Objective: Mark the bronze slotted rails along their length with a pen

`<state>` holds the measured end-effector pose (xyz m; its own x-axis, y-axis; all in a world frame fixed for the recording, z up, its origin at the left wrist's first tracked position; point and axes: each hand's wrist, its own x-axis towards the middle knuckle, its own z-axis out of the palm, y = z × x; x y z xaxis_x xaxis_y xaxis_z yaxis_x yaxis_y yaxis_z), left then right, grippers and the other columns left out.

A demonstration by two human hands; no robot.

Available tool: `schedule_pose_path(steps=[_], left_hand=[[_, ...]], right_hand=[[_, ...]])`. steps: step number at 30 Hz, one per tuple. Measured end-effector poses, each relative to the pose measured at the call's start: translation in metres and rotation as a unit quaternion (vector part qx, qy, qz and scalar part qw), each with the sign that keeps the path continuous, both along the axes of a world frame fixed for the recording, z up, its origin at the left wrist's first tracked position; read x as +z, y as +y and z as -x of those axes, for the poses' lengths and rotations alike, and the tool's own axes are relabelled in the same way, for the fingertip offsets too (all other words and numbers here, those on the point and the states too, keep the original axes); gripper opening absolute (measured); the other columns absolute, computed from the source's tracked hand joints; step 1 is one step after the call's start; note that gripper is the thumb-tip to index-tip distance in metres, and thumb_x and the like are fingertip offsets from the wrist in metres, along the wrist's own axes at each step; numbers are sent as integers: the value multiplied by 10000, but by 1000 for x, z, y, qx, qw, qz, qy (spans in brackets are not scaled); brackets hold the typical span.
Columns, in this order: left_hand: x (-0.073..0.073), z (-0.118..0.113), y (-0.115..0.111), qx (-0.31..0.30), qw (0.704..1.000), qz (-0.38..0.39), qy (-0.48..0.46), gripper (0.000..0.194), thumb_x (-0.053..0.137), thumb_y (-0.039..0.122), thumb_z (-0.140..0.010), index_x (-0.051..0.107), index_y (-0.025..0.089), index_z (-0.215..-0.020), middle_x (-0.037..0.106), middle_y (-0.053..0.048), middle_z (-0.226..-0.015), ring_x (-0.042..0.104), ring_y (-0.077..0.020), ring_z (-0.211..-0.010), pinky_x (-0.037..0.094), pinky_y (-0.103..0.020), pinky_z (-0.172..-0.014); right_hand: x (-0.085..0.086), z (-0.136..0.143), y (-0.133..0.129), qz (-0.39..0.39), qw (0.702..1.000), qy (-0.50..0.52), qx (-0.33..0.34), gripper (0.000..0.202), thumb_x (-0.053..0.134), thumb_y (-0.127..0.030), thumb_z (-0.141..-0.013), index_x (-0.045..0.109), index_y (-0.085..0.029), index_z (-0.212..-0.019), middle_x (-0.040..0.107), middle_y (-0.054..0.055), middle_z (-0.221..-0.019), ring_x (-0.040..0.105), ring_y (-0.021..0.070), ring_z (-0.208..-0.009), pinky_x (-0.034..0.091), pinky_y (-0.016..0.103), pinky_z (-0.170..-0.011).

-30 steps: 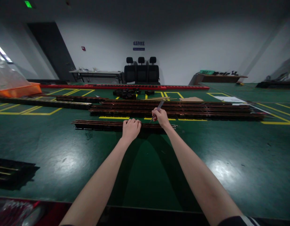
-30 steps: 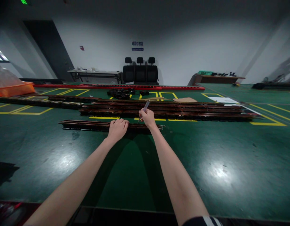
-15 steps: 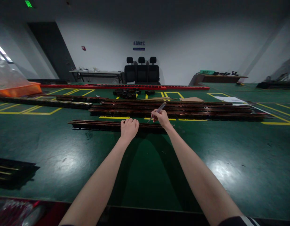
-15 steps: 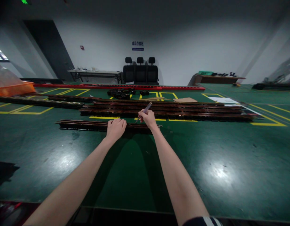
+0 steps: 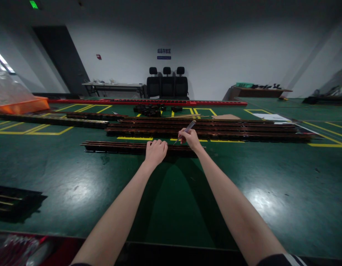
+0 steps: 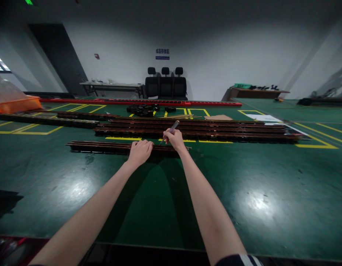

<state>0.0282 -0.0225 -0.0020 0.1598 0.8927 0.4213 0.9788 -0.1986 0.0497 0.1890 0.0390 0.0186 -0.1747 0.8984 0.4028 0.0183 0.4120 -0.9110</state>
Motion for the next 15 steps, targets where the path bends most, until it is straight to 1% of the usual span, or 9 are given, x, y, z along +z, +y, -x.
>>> schedule_pose_path(steps=[6,15], left_hand=[[2,4,0,11,1000,14,-8,449,223,301,-954,655,181,-931,687,-106,-973,602,-251,-929,366,-432,-859],[0,10,1,18,1000,-3,-8,430,249,302,-943,659,181,-890,693,-105,-951,603,-247,-911,361,-420,-849]], right_hand=[[1,-1,-1,-10,1000,-13,4,217,594,-331,-674,582,-170,-528,538,-25,-428,494,92,-376,397,214,-424],[4,2,-4,19,999,-15,24,216,612,-356,-641,601,-168,-536,569,-9,-438,498,97,-381,403,219,-415]])
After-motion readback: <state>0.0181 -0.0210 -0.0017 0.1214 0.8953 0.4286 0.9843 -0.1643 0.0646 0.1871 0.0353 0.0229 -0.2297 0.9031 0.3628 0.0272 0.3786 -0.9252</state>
